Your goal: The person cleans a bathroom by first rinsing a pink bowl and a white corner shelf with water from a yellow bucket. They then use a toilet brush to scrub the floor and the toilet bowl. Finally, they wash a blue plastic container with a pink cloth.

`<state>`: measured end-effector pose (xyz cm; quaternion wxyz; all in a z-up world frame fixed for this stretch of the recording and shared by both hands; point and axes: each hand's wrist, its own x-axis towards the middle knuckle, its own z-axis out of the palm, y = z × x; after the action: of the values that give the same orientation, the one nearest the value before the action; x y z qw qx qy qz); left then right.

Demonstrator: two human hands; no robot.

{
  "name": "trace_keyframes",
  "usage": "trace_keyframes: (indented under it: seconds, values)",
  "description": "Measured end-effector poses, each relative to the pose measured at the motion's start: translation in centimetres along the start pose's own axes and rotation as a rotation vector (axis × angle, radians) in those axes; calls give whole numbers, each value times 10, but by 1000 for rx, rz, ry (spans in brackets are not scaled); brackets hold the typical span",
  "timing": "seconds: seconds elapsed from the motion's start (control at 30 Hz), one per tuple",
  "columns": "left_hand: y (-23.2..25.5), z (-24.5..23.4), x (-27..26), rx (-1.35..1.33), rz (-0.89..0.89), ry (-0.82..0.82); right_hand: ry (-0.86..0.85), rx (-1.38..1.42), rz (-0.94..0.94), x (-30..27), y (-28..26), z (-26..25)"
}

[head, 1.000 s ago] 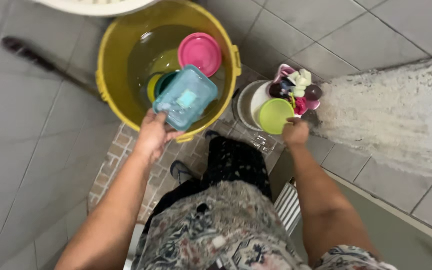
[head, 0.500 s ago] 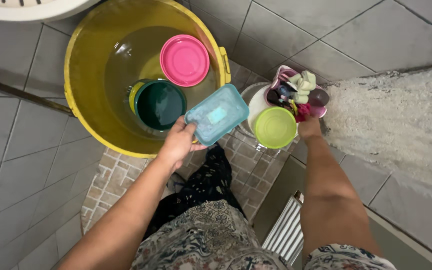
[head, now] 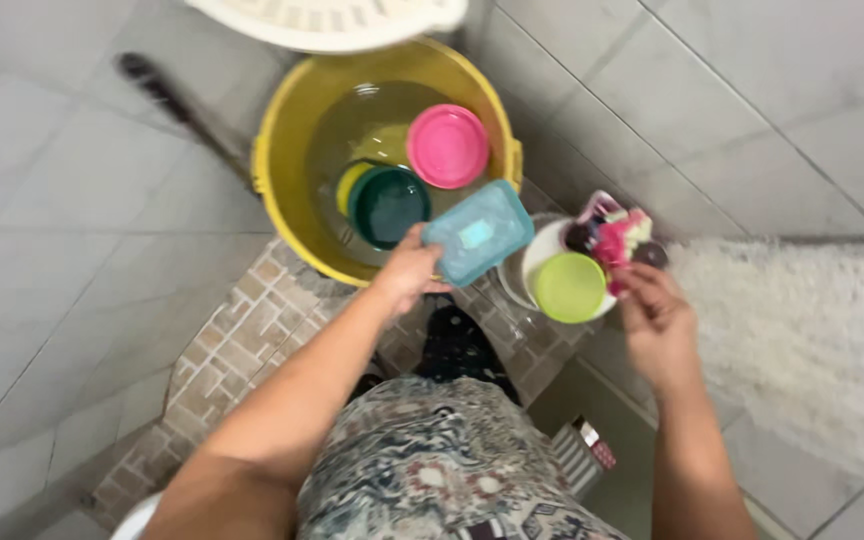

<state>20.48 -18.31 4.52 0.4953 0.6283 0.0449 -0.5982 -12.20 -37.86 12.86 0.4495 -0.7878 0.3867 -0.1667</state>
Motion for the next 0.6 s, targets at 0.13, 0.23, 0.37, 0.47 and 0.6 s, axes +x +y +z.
trace_keyframes:
  seconds: [0.13,0.23,0.37,0.47,0.6]
  values:
    - [-6,-14,-19,-100,11,12,-276,-115,-283,9,-101,59]
    - [-14,-40,-39,-220,17,50,-511,95,-277,35,-116,106]
    - [-37,-94,-58,-335,81,126,-278,478,19,120,-53,182]
    - [-64,-135,-63,-448,51,209,-158,652,613,195,21,264]
    - [-112,-174,-68,-563,113,238,-157,648,1133,246,112,343]
